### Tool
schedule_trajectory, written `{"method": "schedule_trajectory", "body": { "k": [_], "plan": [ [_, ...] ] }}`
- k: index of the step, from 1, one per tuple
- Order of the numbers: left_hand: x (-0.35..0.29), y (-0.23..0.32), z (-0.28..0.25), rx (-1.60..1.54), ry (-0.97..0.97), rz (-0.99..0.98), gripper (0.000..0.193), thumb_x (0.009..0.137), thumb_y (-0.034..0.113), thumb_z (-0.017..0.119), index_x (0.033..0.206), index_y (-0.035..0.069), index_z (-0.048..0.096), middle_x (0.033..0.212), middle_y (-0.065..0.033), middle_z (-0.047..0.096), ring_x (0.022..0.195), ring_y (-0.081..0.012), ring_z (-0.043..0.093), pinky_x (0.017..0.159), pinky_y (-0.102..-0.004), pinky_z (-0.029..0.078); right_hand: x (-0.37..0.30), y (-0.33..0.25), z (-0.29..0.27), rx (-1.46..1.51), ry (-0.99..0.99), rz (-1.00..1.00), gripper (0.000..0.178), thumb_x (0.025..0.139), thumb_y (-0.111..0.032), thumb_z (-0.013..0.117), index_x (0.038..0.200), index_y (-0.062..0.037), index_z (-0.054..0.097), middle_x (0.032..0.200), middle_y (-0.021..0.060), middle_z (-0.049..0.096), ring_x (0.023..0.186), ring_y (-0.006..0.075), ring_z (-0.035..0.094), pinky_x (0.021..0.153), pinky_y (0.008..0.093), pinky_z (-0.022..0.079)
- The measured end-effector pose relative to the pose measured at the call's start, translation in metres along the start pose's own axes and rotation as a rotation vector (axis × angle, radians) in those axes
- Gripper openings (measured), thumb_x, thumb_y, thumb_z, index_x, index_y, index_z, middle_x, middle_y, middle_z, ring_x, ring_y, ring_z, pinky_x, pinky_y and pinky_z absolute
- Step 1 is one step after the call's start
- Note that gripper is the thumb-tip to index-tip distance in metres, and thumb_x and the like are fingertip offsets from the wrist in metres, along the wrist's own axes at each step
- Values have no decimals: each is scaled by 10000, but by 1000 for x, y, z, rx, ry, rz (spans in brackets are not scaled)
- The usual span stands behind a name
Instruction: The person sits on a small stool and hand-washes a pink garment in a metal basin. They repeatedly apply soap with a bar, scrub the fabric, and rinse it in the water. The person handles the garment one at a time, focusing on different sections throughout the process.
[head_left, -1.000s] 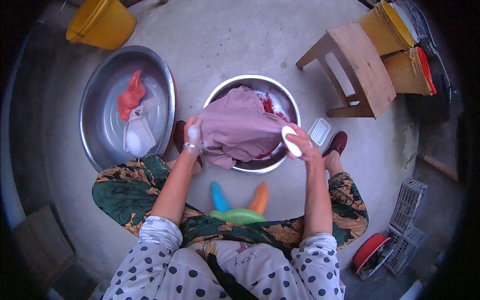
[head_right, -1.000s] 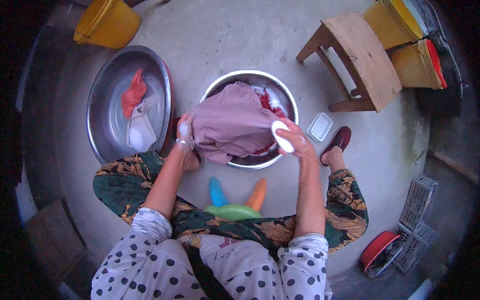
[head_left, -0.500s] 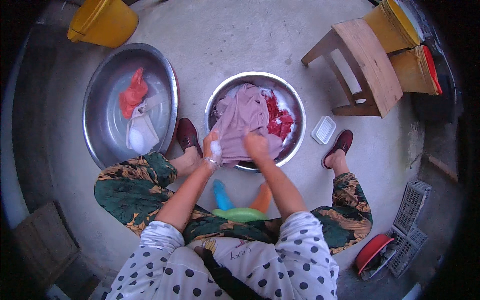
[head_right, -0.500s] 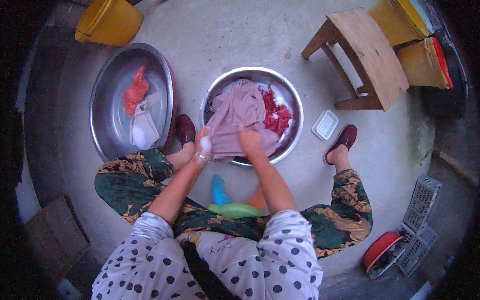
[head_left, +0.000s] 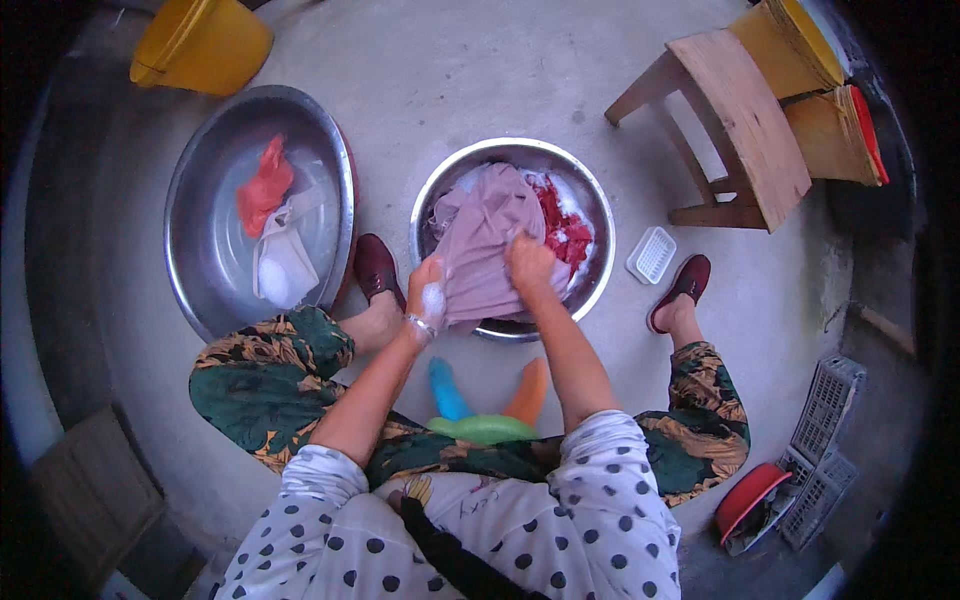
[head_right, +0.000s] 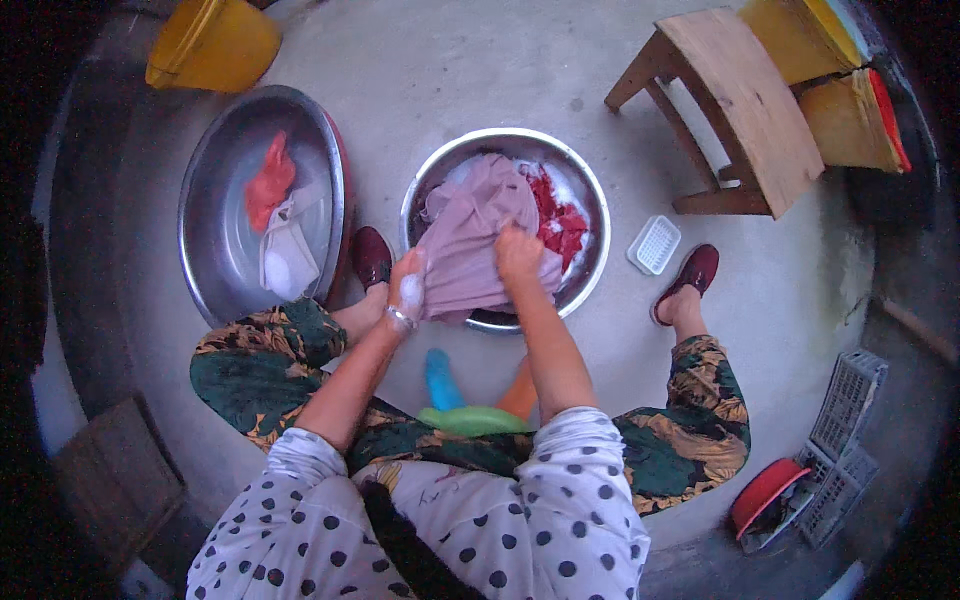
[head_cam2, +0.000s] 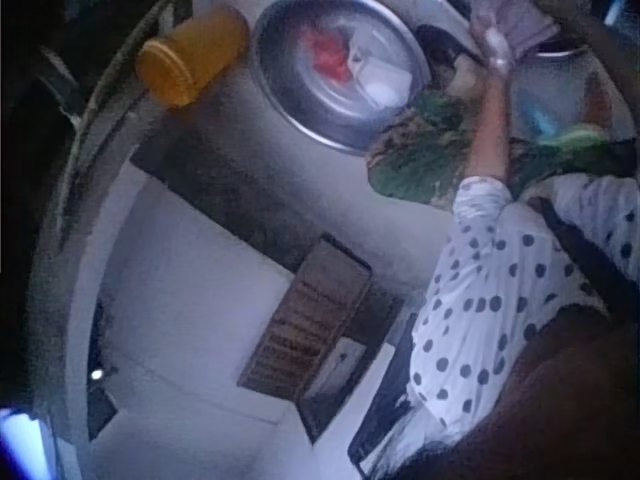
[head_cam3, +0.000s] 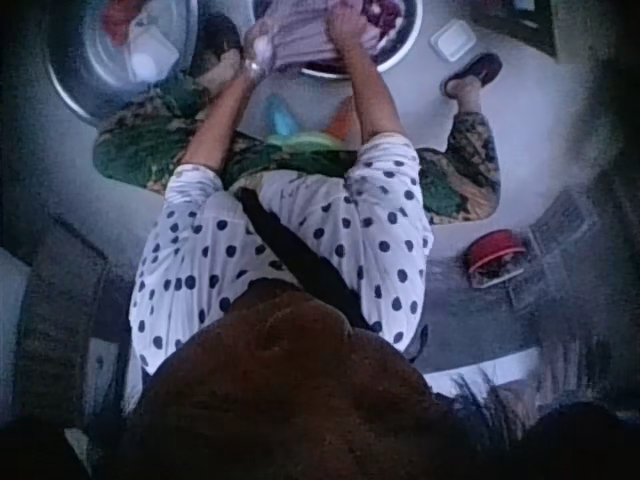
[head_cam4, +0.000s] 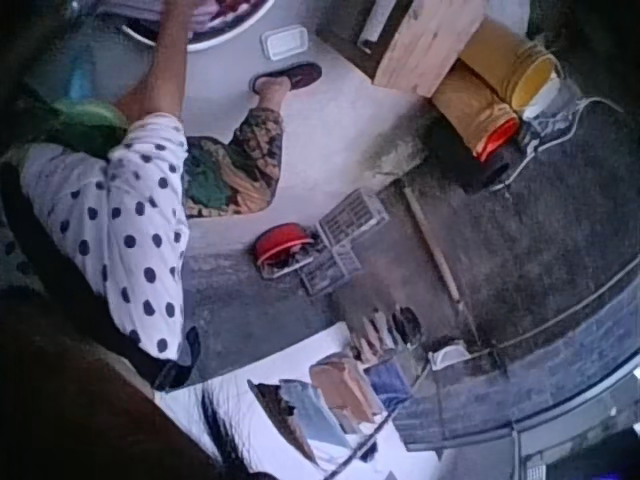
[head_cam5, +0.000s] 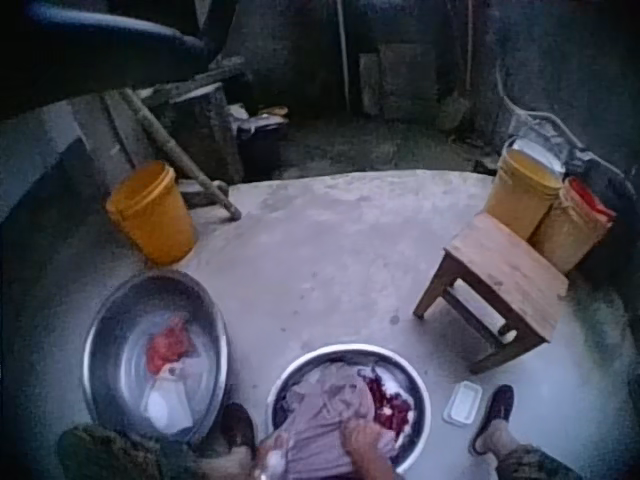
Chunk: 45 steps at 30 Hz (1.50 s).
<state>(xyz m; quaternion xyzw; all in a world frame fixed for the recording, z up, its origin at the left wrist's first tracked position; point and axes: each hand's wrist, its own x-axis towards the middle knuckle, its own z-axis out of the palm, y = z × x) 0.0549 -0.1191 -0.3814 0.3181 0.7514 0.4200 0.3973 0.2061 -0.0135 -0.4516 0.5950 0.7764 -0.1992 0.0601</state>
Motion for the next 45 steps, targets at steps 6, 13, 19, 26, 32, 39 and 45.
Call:
{"method": "schedule_trajectory", "body": {
  "k": [6,13,19,26,32,39,45],
  "plan": [
    [16,-21,-16,190,-48,74,243,825,212,459,847,-17,537,725,-71,560,681,-124,488,642,-299,416,12,30,-49,1183,115,301,272,763,-144,607,909,40,469,660,107,559,477,174,578,319,266,442],
    [29,-8,-8,-988,-309,-468,289,768,123,531,1033,12,549,994,-103,596,897,-243,571,829,-327,437,13,17,-29,1233,-197,202,280,772,-147,593,931,53,477,709,131,565,474,201,580,336,281,468],
    [27,81,-20,-1110,-291,-731,385,856,258,468,1157,19,459,1124,-156,521,1000,-269,527,893,-414,404,4,15,-140,1853,-94,155,246,789,-184,580,892,24,498,622,83,540,436,175,547,357,279,439],
    [20,-24,9,-147,-200,-252,71,793,148,528,751,118,576,704,1,533,651,-118,506,551,-262,415,-41,123,-124,810,-212,295,349,724,-266,618,811,66,558,660,189,580,555,260,601,516,357,467],
    [-5,-19,28,-476,-201,-475,175,849,268,496,732,154,434,533,32,357,391,-105,360,378,-254,331,-63,7,-58,504,-64,135,441,723,-380,612,829,46,566,804,222,575,753,357,568,675,444,437],
    [-16,9,11,-592,-242,-552,210,857,326,481,771,138,442,534,21,373,371,-95,357,337,-249,301,-42,27,30,171,302,19,381,713,-348,603,850,5,558,877,186,499,850,328,474,717,411,349],
    [-4,-50,13,-101,-161,-233,161,845,212,467,794,86,555,654,-17,493,591,-142,488,547,-292,405,-38,13,-28,571,111,246,400,724,-336,631,819,46,557,783,218,556,753,345,554,645,431,402]
  ]
}}
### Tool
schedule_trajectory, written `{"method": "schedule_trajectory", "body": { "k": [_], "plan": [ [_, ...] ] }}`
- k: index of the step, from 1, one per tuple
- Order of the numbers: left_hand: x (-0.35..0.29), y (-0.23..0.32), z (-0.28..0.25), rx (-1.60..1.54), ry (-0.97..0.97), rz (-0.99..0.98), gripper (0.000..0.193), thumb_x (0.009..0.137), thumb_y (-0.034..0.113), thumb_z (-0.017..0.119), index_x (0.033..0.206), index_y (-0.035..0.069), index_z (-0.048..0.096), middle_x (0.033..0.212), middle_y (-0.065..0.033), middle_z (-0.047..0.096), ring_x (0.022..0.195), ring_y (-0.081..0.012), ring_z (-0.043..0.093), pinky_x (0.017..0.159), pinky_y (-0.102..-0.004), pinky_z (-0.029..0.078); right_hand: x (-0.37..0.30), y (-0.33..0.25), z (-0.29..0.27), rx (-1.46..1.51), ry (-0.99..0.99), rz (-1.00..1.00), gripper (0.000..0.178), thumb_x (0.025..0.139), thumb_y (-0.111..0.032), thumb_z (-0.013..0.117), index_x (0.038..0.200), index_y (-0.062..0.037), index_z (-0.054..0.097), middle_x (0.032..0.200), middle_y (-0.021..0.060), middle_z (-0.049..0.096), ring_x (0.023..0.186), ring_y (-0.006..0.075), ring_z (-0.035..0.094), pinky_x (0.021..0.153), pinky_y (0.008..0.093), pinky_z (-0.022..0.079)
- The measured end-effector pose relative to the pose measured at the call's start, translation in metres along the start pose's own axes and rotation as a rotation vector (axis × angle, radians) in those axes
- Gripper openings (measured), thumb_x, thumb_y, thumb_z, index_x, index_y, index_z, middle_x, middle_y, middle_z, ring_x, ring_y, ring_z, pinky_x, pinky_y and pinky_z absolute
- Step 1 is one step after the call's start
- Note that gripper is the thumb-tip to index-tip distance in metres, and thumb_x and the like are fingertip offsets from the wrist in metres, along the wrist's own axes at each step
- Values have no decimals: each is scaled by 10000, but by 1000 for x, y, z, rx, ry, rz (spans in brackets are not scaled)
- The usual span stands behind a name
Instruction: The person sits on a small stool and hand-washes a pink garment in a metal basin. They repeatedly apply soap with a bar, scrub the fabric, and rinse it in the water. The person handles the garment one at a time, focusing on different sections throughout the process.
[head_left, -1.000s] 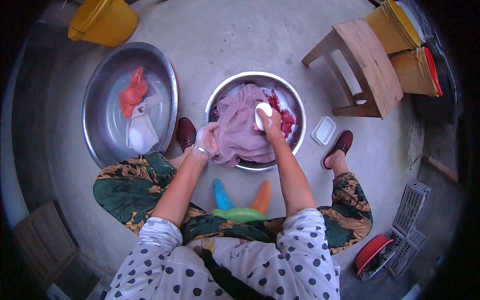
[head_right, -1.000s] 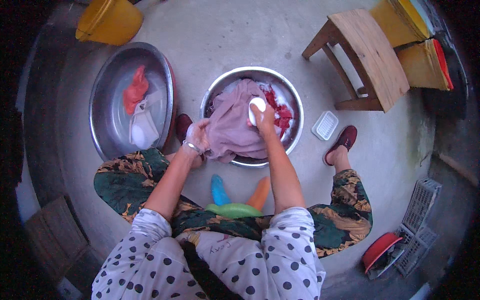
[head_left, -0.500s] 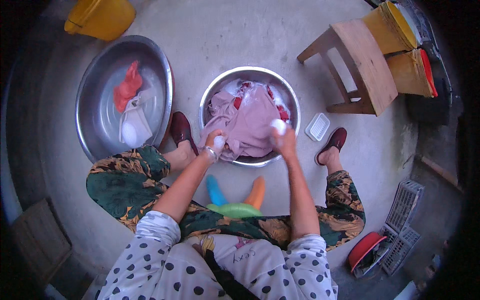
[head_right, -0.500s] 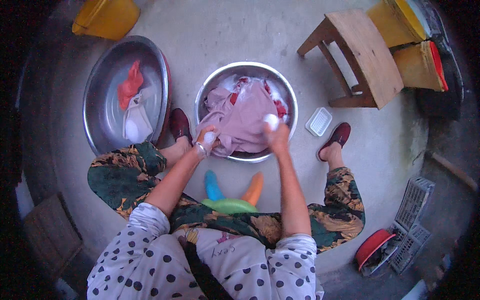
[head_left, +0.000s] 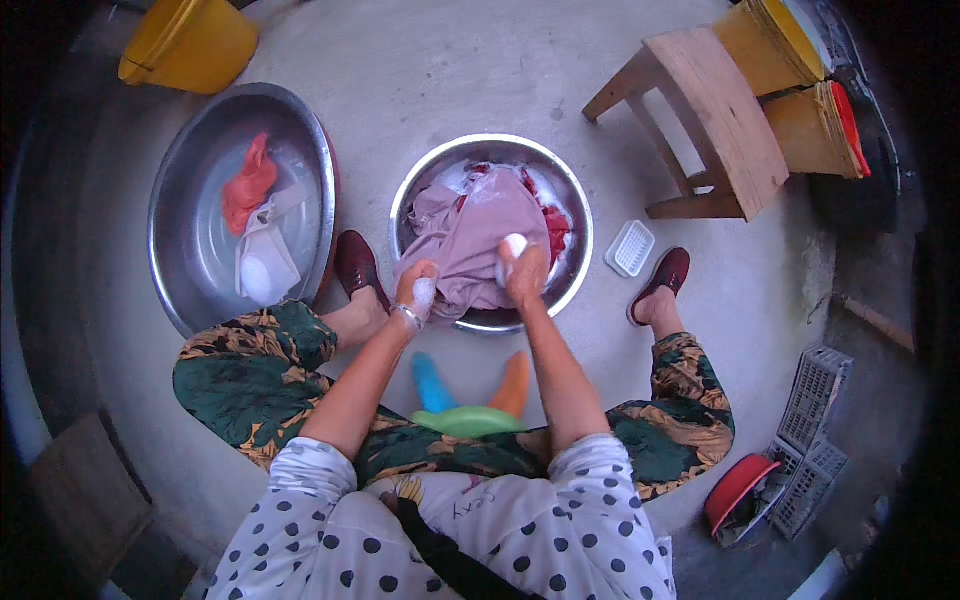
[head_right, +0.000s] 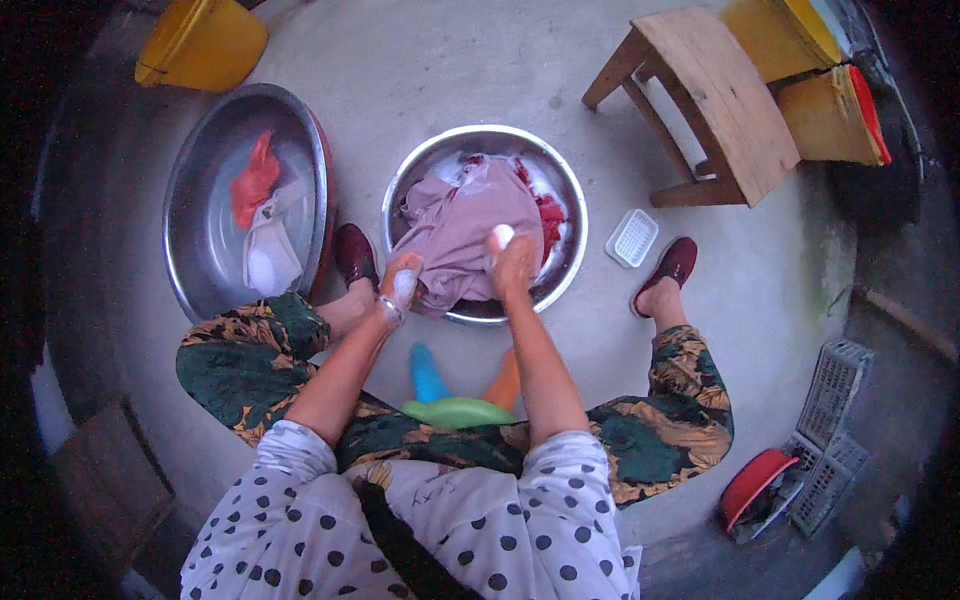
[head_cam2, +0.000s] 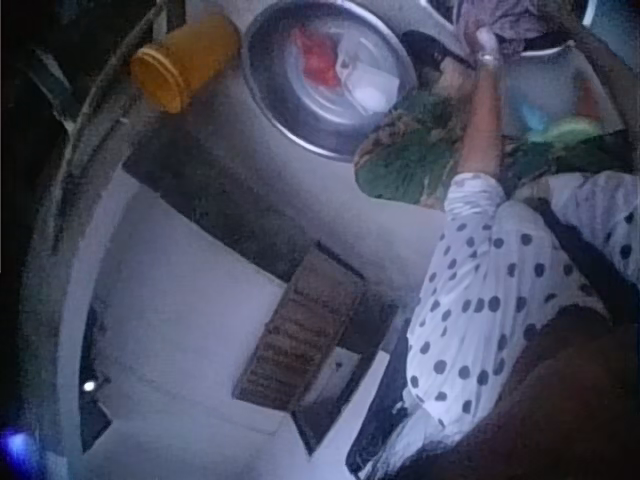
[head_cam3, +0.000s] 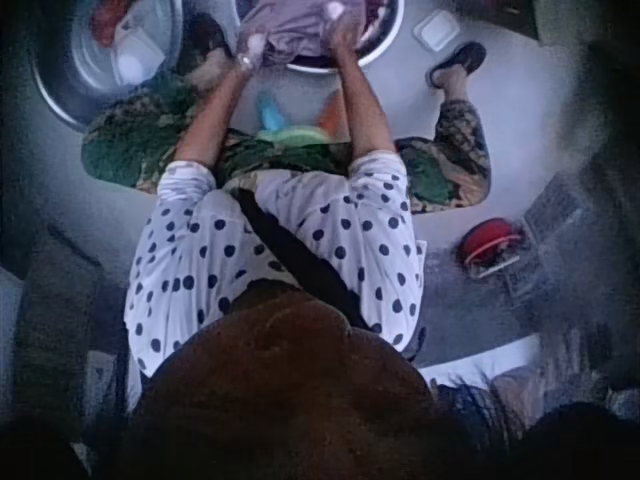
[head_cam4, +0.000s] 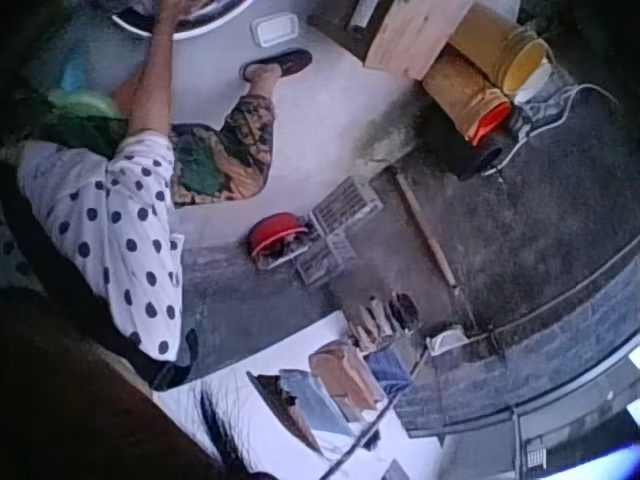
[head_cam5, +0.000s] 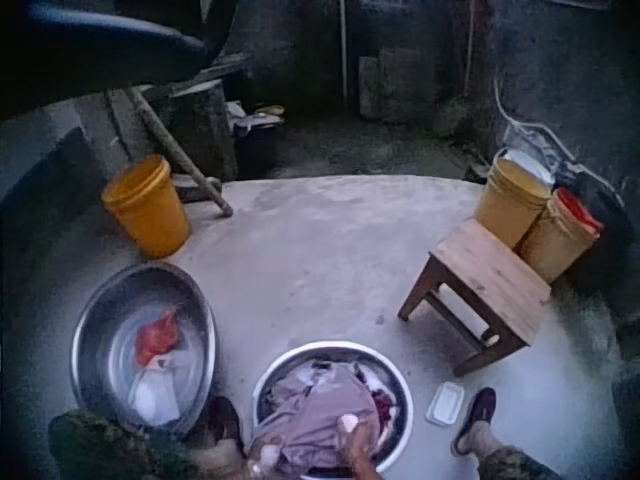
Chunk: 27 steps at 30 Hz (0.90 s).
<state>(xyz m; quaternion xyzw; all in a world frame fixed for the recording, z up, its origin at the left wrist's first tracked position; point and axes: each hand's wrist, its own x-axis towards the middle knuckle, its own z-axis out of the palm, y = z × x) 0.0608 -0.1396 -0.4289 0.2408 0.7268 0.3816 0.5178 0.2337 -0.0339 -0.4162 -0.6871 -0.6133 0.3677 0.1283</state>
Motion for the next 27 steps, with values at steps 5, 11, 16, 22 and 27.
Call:
{"method": "schedule_trajectory", "body": {
  "k": [5,11,16,22,27],
  "plan": [
    [-23,54,10,-58,-268,61,178,859,201,455,811,65,559,783,34,501,716,-98,445,659,-251,382,-5,-1,40,2,-91,-205,418,763,-319,590,930,56,510,912,267,547,805,388,568,649,439,446],
    [-7,73,-32,779,-508,33,192,696,180,606,772,44,494,769,-146,505,707,-199,484,702,-312,404,30,21,-3,-163,230,-20,355,747,-240,617,929,42,501,916,225,544,774,385,558,691,433,448],
    [10,77,0,906,77,521,397,638,111,656,1004,36,521,956,-201,495,911,-361,486,780,-411,421,37,43,-12,56,181,-73,367,694,-220,679,853,77,533,832,243,558,734,392,554,672,422,431],
    [72,46,37,1008,-62,39,305,690,211,660,920,27,578,1004,-197,523,927,-351,525,795,-408,432,51,50,4,162,159,3,492,664,-366,674,849,74,554,781,211,594,713,306,591,638,388,459],
    [66,55,49,917,22,198,271,687,237,674,850,37,593,863,-161,594,827,-317,574,765,-393,450,75,94,24,501,63,26,333,724,-243,645,819,59,542,693,148,573,535,240,583,438,351,474]
  ]
}}
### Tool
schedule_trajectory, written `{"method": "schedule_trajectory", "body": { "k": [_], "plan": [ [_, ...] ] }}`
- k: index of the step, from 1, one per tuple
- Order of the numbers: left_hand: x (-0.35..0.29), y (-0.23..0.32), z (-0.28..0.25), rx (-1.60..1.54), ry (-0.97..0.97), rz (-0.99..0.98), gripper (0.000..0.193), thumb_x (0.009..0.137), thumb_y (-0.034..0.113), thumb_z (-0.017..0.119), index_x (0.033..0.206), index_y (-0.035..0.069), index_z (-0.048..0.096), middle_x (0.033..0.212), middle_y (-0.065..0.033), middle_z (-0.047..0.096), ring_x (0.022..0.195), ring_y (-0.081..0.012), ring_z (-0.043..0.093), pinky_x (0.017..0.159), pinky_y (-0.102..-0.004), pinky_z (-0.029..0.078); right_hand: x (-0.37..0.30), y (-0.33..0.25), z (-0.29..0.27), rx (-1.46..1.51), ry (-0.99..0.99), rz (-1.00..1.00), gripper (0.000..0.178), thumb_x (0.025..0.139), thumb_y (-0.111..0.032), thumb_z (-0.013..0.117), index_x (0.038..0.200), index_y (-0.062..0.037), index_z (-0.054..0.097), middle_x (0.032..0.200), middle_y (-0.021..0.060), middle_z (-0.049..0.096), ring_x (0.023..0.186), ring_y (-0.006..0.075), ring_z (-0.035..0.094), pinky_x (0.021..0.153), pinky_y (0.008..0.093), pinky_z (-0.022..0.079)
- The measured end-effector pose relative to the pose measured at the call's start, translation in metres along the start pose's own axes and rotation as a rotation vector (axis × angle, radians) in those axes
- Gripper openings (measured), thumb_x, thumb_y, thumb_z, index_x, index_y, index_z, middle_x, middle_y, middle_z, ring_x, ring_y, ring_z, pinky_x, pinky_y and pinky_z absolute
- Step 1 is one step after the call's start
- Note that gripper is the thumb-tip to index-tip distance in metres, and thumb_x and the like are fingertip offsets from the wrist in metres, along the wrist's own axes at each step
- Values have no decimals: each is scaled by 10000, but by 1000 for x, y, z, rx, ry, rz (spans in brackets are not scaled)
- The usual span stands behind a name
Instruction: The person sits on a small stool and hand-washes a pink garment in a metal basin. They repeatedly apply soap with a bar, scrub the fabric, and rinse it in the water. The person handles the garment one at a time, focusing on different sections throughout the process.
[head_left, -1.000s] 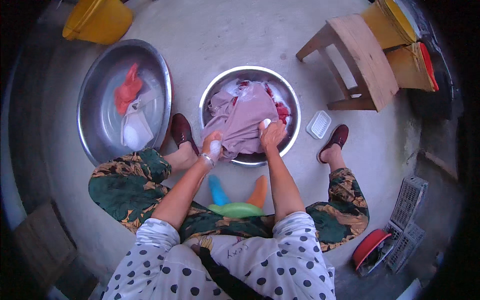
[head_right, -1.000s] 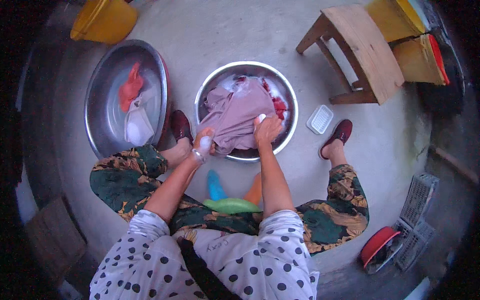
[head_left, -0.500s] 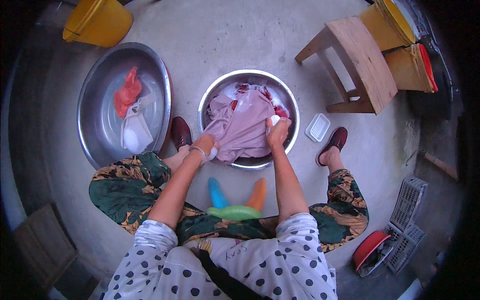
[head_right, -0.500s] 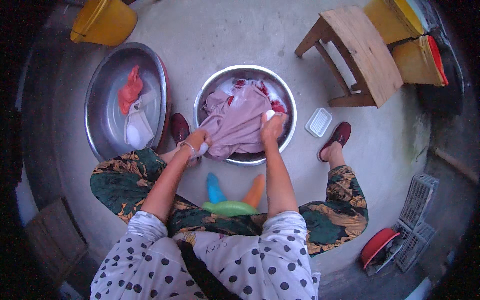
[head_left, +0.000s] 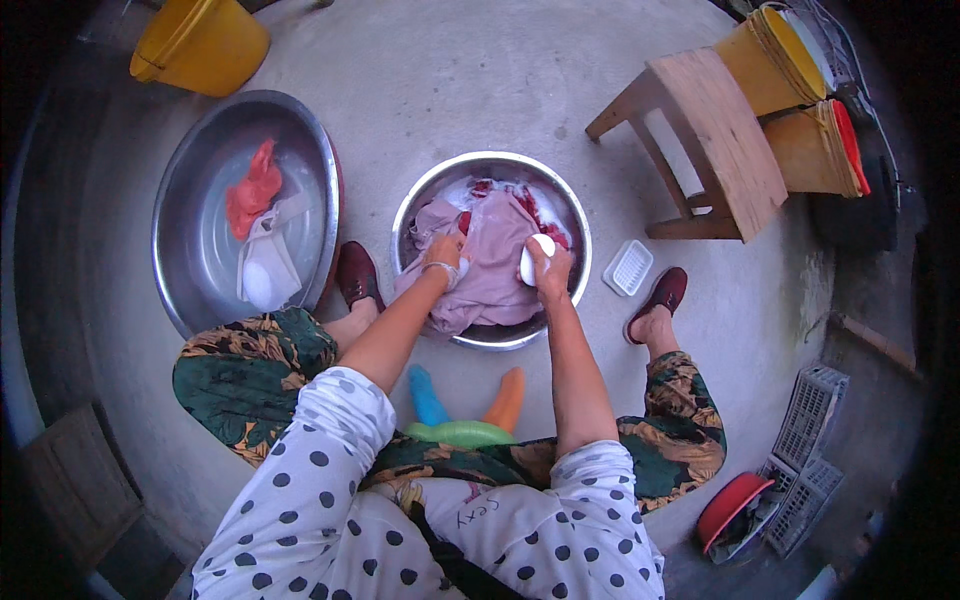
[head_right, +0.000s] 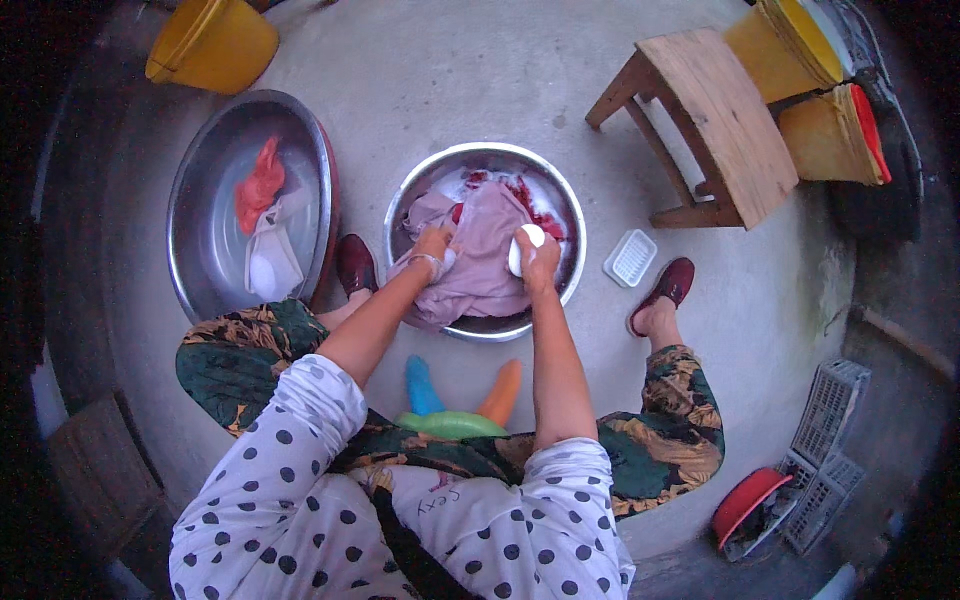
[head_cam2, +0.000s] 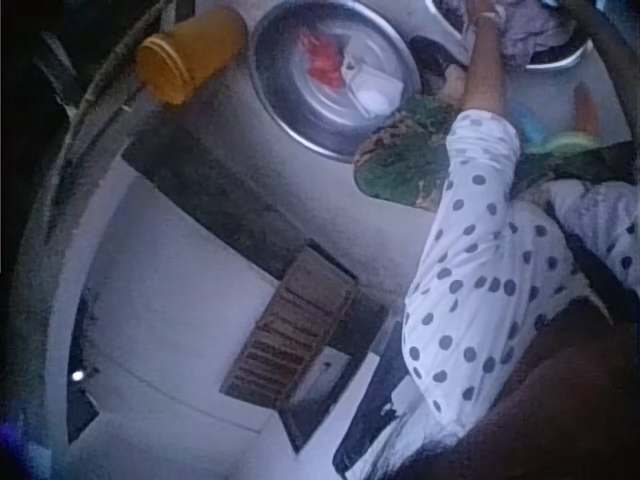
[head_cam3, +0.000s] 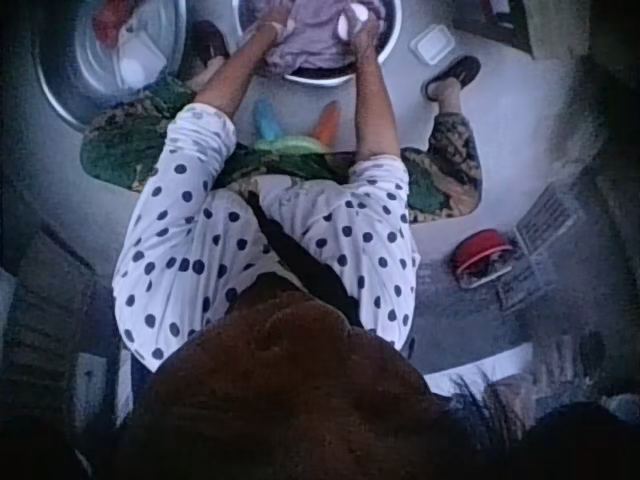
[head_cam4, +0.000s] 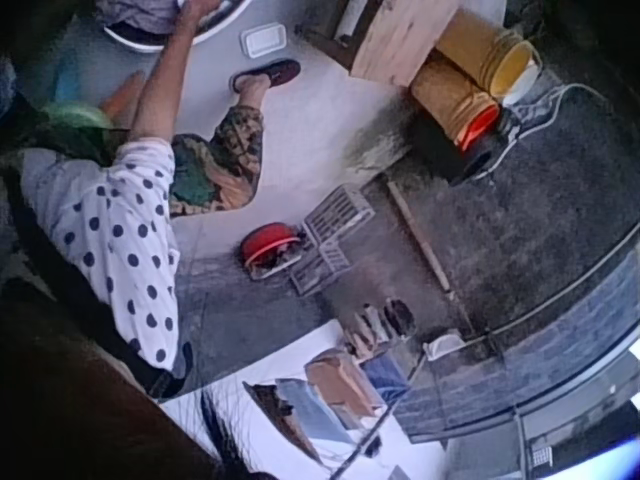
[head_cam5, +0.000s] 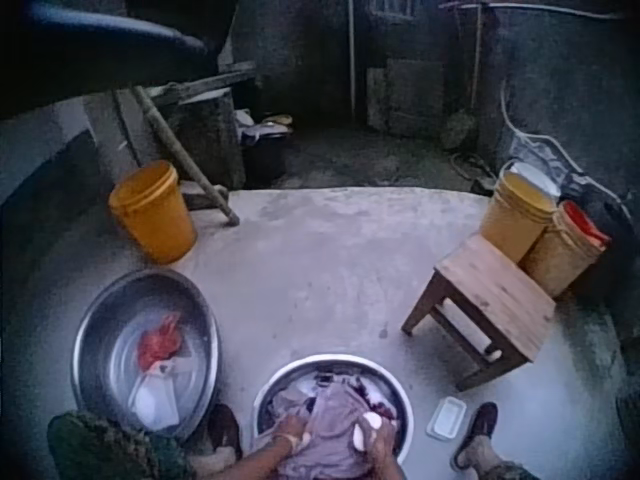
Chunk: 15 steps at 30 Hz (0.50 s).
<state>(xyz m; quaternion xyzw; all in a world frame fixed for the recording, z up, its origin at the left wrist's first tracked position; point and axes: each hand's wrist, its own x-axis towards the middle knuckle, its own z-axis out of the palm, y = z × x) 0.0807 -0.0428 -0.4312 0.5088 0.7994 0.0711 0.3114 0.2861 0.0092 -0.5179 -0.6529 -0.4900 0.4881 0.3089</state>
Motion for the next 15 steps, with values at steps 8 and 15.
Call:
{"method": "schedule_trajectory", "body": {
  "k": [8,15],
  "plan": [
    [8,52,-86,-1141,192,249,134,783,155,608,808,62,515,721,13,498,678,-61,445,617,-207,382,-43,-176,-49,583,-167,248,320,784,-252,612,904,25,505,644,96,547,464,189,564,378,284,488],
    [-23,-19,-13,-1413,16,318,78,830,134,542,787,79,507,745,30,461,692,-62,418,622,-202,364,-63,-165,-66,542,-122,281,341,762,-241,632,878,61,526,635,114,565,474,198,574,372,281,481]
  ]
}}
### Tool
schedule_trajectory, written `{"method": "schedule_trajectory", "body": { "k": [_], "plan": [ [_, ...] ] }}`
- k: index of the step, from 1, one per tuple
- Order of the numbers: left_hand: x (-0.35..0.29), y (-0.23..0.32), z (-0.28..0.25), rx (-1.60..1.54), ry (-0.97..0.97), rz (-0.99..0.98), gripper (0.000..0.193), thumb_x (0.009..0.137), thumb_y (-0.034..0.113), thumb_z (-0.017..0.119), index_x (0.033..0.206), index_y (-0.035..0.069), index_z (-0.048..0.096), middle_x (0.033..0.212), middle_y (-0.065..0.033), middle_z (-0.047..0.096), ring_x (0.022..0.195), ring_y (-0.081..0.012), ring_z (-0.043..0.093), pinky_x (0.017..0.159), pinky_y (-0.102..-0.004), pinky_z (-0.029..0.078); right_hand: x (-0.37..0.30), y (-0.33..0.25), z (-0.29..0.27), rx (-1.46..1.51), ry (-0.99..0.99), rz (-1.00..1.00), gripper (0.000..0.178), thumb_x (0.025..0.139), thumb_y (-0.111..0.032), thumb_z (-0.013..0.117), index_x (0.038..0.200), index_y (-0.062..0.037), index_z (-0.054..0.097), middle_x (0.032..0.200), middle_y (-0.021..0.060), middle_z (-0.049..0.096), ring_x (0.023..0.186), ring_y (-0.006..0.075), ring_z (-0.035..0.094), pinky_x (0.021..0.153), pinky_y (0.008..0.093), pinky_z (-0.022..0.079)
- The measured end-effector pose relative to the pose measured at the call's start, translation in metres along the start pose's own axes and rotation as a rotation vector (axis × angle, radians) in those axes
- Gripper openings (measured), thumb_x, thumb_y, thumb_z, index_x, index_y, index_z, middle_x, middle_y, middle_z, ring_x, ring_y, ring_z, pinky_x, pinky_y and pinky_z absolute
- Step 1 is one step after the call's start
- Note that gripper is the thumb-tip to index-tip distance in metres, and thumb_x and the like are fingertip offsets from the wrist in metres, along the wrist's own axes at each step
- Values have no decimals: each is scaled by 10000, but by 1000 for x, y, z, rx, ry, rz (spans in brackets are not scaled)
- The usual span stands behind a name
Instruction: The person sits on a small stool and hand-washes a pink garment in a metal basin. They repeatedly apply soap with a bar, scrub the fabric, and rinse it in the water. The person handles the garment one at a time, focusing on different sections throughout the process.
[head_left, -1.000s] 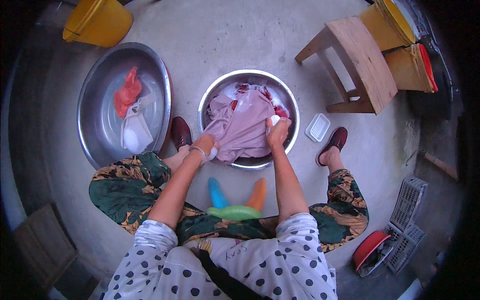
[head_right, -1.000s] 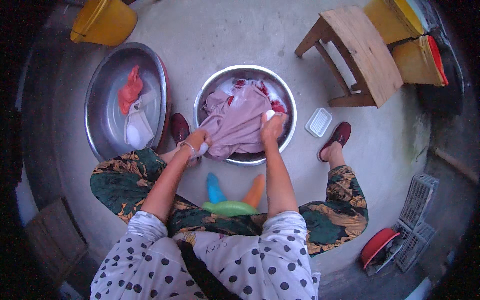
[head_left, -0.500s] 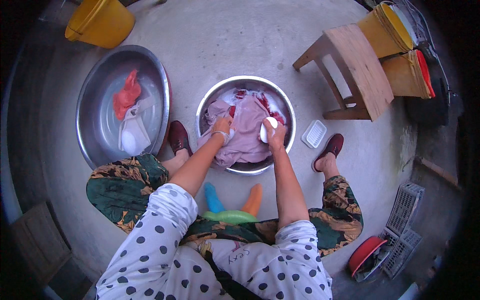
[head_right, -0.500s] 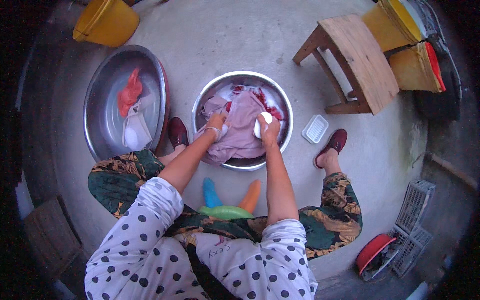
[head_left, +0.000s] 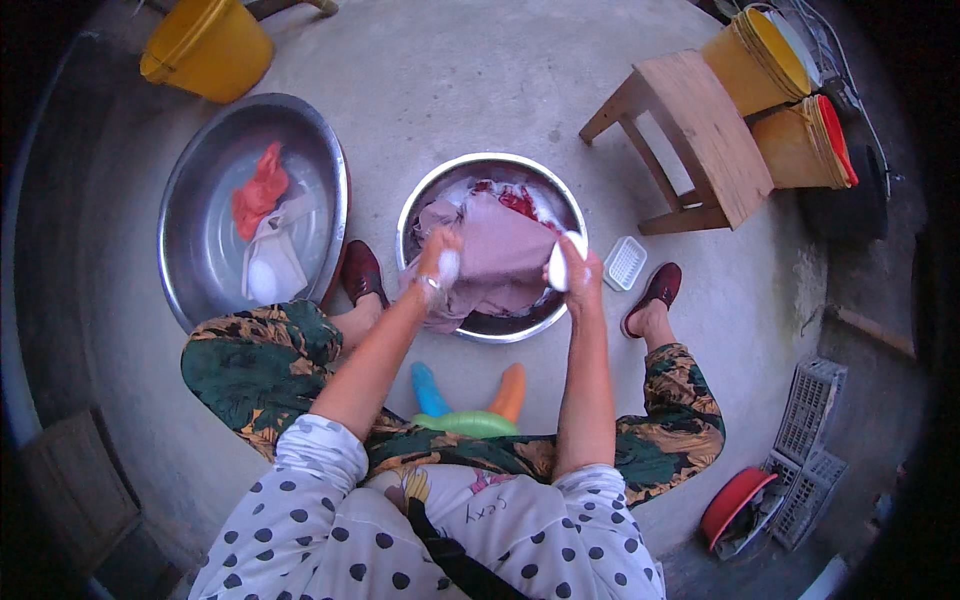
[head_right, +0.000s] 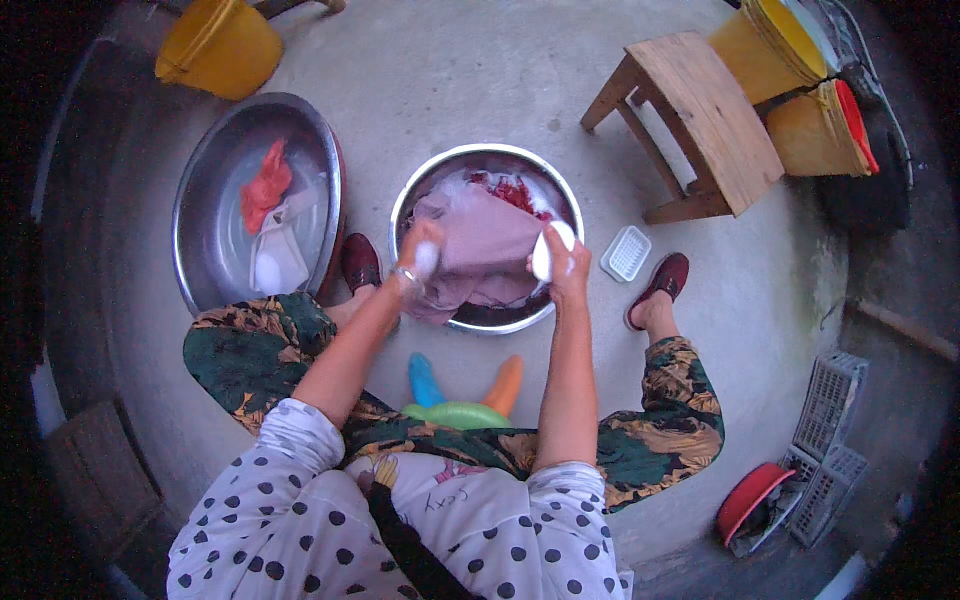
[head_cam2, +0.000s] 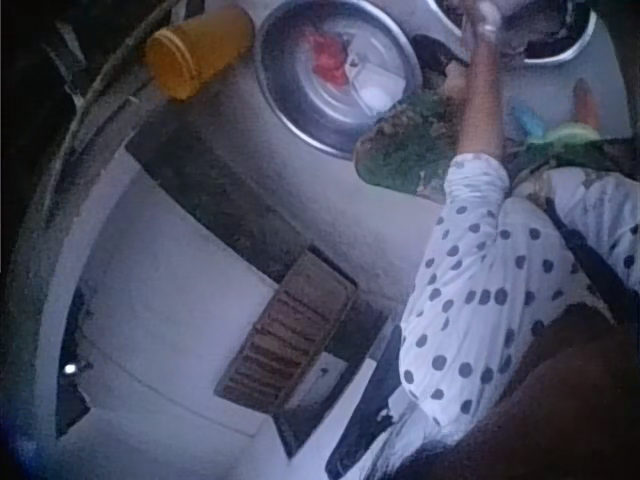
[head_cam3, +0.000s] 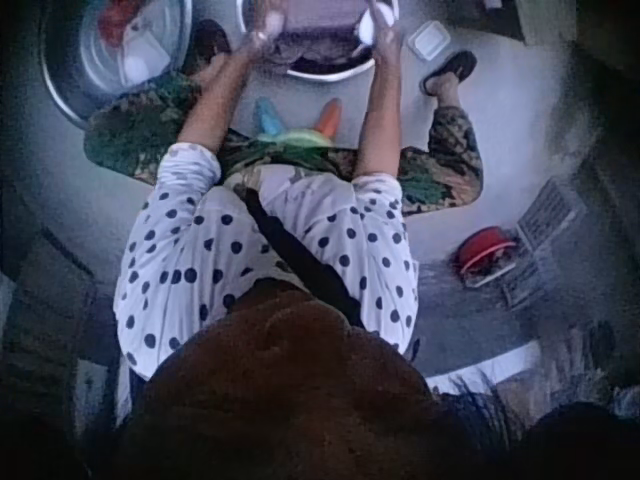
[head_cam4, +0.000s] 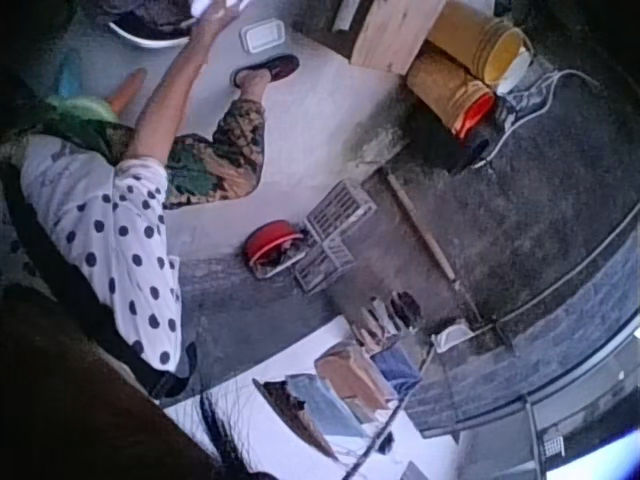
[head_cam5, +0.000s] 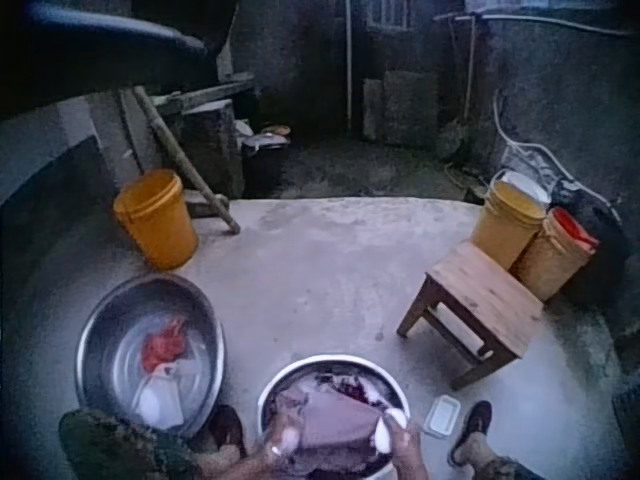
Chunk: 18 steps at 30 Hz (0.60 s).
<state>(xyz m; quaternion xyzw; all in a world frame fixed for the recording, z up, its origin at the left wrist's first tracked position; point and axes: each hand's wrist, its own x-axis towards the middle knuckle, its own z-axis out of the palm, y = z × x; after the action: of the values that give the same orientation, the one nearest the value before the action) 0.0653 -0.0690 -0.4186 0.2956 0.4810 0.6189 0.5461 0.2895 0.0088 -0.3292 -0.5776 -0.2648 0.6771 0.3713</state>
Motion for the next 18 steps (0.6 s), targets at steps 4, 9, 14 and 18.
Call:
{"method": "schedule_trajectory", "body": {
  "k": [4,9,14,18],
  "plan": [
    [-62,-36,1,621,263,-297,124,818,203,552,800,82,529,716,30,478,658,-93,445,605,-245,392,14,102,-1,-873,415,-523,339,731,-275,640,747,57,576,694,201,596,627,318,585,581,412,437],
    [-63,-29,8,301,479,-436,125,798,210,559,811,87,543,724,30,512,679,-100,476,628,-247,404,-25,127,66,-1157,-68,-483,413,789,-347,542,960,27,497,771,235,582,703,397,576,621,463,446],
    [-72,5,8,329,439,-401,92,798,209,554,771,124,532,726,54,477,680,-81,448,638,-234,373,14,125,29,-1396,-10,-433,371,811,-322,510,945,21,475,742,234,581,661,393,576,588,482,441],
    [-66,0,-2,191,408,-387,101,797,189,536,723,135,496,708,61,453,659,-73,434,627,-234,369,-10,97,49,-1128,-39,-423,431,799,-360,527,973,32,488,776,254,580,729,401,572,650,454,447]
  ]
}}
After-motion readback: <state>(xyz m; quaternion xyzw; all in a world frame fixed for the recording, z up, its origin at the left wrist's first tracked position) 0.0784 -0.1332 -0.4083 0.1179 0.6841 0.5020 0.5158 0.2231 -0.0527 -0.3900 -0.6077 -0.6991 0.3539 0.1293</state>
